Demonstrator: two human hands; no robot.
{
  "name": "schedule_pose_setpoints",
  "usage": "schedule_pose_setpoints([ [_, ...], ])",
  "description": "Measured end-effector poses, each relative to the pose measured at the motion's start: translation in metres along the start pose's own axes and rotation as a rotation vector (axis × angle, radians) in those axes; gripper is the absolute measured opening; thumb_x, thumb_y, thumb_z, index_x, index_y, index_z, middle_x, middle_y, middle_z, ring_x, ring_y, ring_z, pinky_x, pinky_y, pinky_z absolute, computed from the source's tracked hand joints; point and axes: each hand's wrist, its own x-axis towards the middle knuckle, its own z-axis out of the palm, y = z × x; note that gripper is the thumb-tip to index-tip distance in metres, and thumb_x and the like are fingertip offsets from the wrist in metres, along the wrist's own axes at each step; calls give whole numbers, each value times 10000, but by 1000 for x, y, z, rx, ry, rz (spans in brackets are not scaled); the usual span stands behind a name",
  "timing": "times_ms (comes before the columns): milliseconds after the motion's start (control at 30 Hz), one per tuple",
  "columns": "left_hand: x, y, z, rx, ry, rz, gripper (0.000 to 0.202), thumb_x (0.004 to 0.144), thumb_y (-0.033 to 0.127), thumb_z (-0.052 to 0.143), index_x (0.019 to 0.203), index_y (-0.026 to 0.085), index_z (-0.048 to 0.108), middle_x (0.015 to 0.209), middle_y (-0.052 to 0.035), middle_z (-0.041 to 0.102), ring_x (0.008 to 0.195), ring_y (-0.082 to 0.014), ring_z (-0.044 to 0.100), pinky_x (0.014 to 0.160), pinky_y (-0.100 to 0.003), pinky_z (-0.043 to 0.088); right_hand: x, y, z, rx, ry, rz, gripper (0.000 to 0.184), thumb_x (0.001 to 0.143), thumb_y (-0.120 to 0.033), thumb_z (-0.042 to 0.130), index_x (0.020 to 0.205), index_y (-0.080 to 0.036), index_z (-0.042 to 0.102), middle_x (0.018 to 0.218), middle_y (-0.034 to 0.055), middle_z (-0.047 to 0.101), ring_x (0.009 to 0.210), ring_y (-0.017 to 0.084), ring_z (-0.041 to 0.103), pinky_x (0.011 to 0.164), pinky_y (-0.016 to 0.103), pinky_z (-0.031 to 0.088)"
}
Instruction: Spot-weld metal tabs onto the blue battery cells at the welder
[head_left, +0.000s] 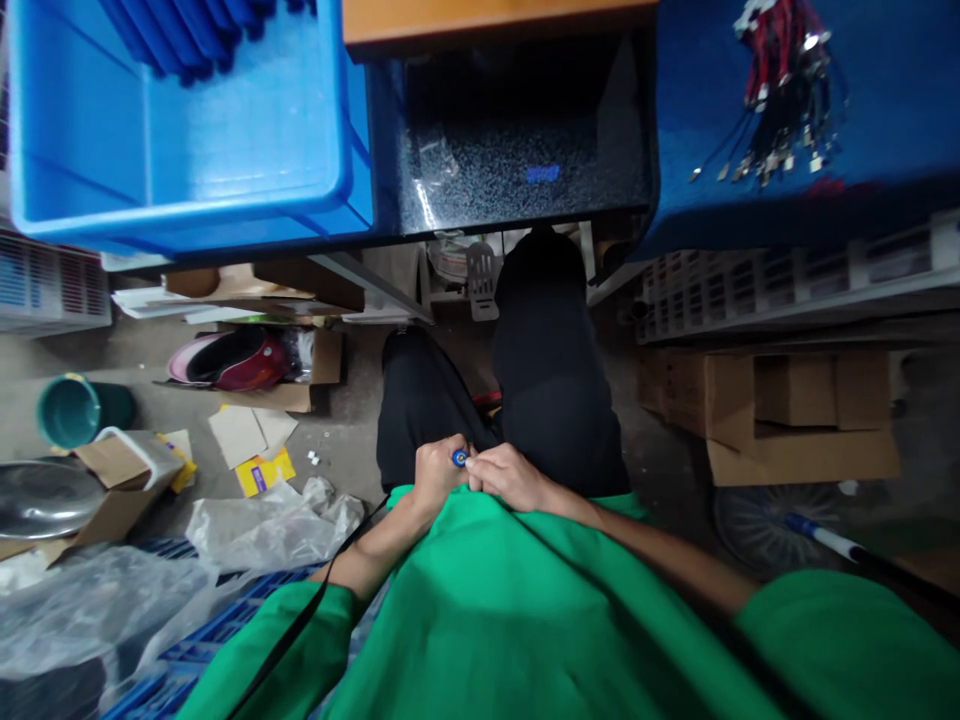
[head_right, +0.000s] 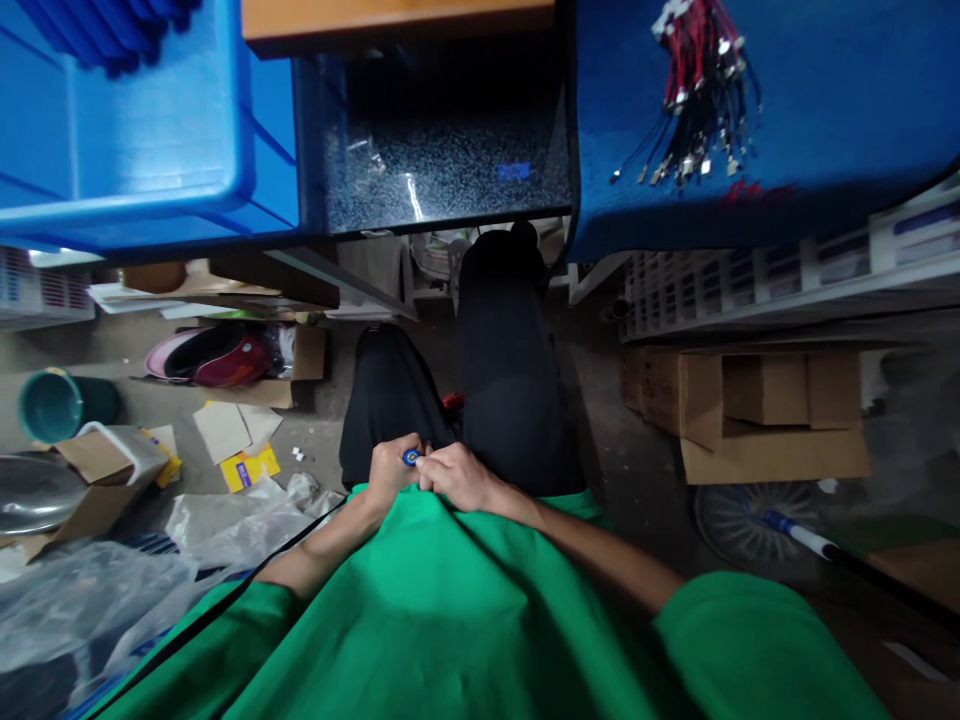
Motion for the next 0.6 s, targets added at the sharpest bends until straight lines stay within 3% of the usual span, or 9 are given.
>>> schedule_pose_setpoints([
  [267, -4, -2, -1, -66, -171, 79, 249, 579, 284, 530, 470, 197, 324, 453, 59, 346, 463, -76, 327, 491, -228, 233, -5, -1, 0, -116, -31, -76, 441, 919, -429, 460, 611, -150, 608, 572, 6, 557, 566, 112, 500, 554, 222, 373],
  [467, -6, 2, 2, -243, -45, -54, 321, 655, 375, 552, 485, 190, 353, 449, 64, 331, 467, -69, 266, 447, -209, 219, -10, 1, 1, -75, 84, -131, 500, 936, -491, 418, 622, -156, 617, 538, 5, 525, 561, 125, 495, 565, 240, 377],
  [600, -5, 3, -1, -284, -22, -30, 347, 656, 383, 577, 477, 185, 354, 448, 63, 352, 470, -66, 271, 450, -204, 234, -11, -1, 0, -70, 94, -117, 455, 935, -450, 437, 634, -163, 620, 523, -2, 509, 557, 127, 495, 561, 240, 370],
])
